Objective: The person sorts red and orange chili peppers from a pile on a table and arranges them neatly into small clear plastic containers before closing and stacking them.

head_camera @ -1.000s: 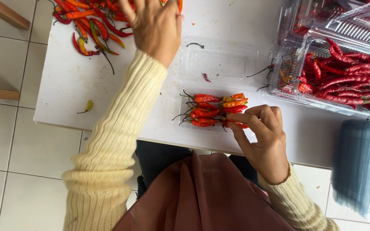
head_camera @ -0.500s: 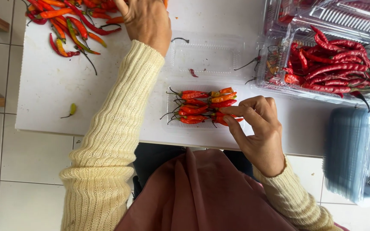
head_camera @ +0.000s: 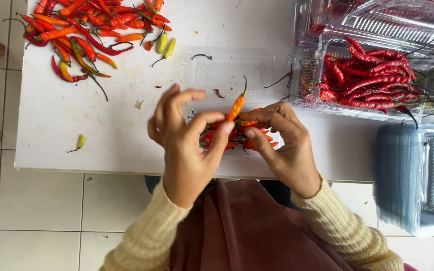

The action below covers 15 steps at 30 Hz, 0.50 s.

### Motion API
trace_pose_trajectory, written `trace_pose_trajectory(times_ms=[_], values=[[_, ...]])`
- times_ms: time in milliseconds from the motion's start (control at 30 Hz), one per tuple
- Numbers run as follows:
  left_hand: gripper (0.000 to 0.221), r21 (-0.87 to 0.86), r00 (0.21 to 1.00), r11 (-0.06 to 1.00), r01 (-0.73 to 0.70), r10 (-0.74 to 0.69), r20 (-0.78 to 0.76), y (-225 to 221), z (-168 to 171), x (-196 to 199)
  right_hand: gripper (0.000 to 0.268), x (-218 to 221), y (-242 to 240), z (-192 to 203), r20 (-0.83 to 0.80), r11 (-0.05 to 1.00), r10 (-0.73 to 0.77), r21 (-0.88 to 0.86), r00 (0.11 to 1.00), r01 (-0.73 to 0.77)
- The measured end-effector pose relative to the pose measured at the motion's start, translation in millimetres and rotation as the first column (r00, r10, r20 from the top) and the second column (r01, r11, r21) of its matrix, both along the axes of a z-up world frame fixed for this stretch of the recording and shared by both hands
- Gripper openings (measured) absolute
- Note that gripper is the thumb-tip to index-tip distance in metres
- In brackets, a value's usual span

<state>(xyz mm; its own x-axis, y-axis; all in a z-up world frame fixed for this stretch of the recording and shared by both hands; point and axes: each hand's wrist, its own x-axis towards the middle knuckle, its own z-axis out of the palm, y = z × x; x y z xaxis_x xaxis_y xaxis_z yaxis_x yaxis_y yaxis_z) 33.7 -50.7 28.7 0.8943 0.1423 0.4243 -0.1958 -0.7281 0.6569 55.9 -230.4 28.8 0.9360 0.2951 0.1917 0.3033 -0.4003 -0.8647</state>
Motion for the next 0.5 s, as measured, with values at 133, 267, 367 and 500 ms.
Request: trace_pose_trajectory(times_ms=[133, 267, 367, 500], values=[[0.008, -0.063, 1.0, 0.998, -0.009, 0.008, -0.023, -10, -15, -15, 0.024, 1, 5, -11, -0.063, 0.997, 0.027, 0.068, 0.998, -0.023], [0.009, -0.039, 0.999, 0.999, -0.029, 0.027, -0.03, -7, -21, -24, 0.016, 2, 9, -16, -0.025, 0.996, 0.066, 0.062, 0.998, -0.064], [0.013, 0.031, 0.993, 0.993, -0.114, 0.114, -0.016, 2, -17, -27, 0.016, 6, 12, -16, 0.196, 0.98, 0.075, -0.197, 0.978, -0.036], [0.016, 0.141, 0.976, 0.967, -0.212, 0.204, 0.072, 8, -16, -25, 0.013, 6, 24, -22, 0.417, 0.847, 0.164, -0.525, 0.894, 0.09]])
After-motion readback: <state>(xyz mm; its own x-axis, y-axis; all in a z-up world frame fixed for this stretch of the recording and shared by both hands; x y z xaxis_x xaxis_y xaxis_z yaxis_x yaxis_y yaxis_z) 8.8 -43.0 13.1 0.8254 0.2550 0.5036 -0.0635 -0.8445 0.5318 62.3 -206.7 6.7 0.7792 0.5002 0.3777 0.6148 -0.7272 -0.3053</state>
